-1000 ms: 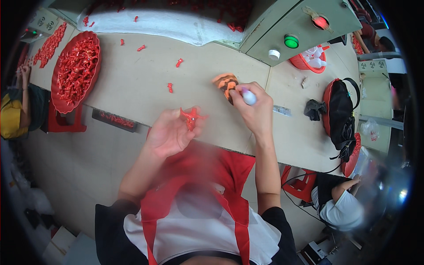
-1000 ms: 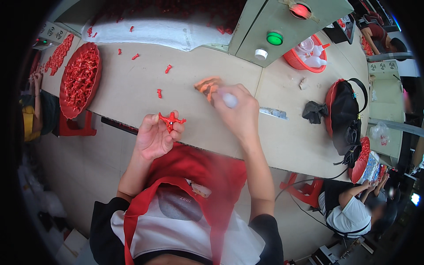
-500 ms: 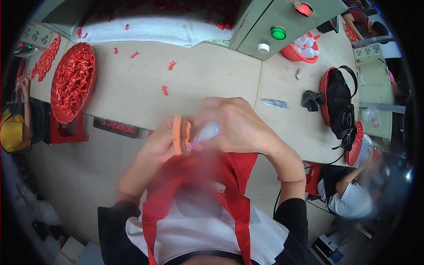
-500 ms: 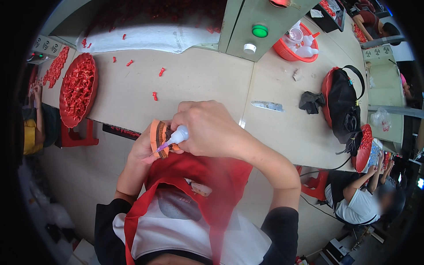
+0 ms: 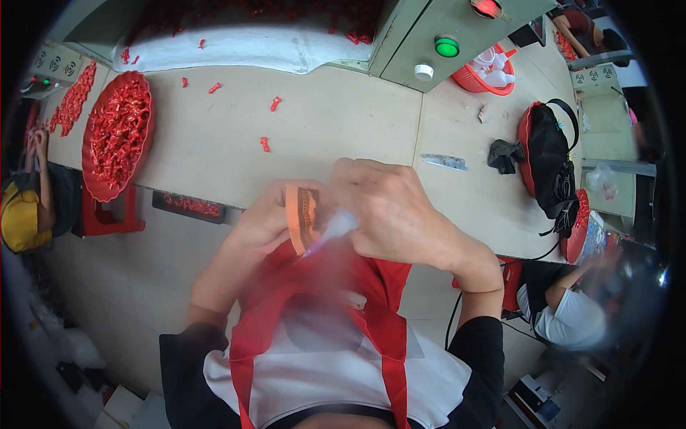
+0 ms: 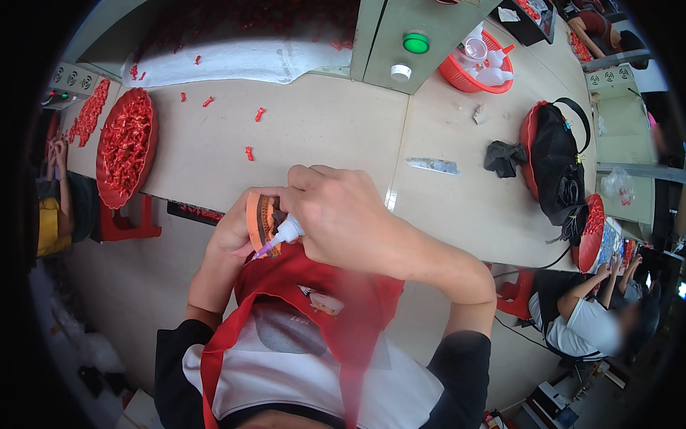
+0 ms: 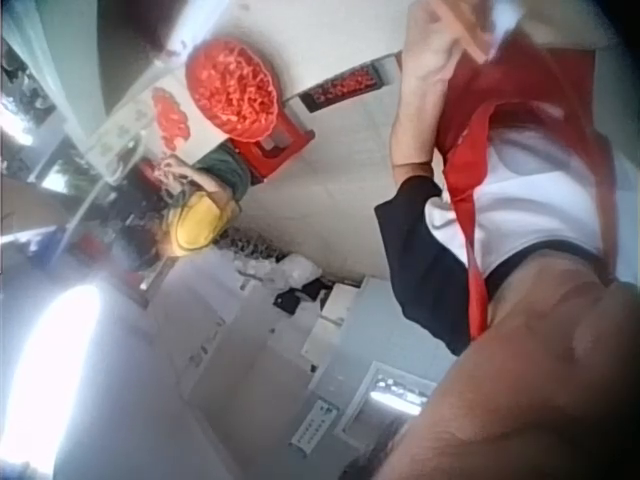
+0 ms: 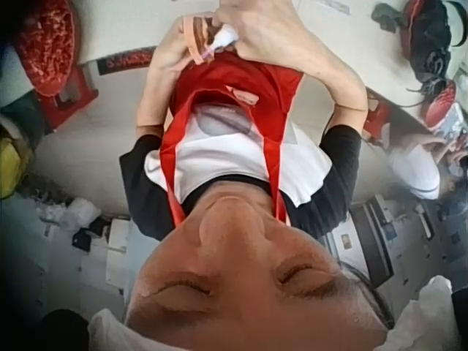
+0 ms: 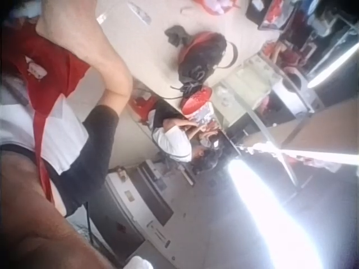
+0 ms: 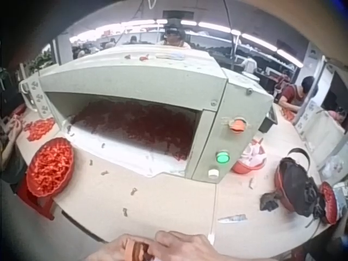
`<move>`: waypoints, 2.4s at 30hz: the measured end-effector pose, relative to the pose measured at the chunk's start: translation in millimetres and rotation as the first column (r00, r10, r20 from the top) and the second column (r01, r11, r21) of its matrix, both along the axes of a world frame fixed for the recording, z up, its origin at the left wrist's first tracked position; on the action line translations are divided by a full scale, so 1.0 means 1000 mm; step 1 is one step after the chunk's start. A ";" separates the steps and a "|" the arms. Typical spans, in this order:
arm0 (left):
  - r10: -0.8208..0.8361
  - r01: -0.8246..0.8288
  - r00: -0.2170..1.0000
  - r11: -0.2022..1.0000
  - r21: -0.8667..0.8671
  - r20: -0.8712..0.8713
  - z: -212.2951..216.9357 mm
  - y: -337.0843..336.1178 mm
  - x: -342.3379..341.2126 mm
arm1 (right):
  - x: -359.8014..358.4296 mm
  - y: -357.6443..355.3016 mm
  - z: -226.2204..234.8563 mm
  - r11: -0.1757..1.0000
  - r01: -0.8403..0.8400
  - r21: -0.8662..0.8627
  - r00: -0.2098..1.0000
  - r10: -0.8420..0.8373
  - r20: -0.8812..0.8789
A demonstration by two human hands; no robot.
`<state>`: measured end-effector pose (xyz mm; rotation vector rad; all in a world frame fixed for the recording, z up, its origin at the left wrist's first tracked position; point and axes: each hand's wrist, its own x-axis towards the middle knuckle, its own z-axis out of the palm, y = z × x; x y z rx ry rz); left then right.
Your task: The person assembles small red plastic toy parts by applying glue with a precision applicator.
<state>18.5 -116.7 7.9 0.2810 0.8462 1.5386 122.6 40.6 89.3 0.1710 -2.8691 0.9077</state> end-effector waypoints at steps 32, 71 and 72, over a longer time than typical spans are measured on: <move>-0.133 -0.122 0.587 0.961 0.250 0.799 -0.033 0.027 0.013 | 0.017 0.086 -0.073 0.701 0.628 -0.337 0.750 -0.661 0.021; -0.126 -0.026 0.800 0.969 0.245 0.587 -0.029 0.037 0.015 | 0.023 0.062 -0.064 0.473 0.205 -0.857 0.976 -0.032 0.215; -0.133 -0.025 0.782 0.970 0.244 0.608 -0.029 0.036 0.014 | 0.023 0.062 -0.062 0.462 0.232 -0.856 0.969 -0.031 0.246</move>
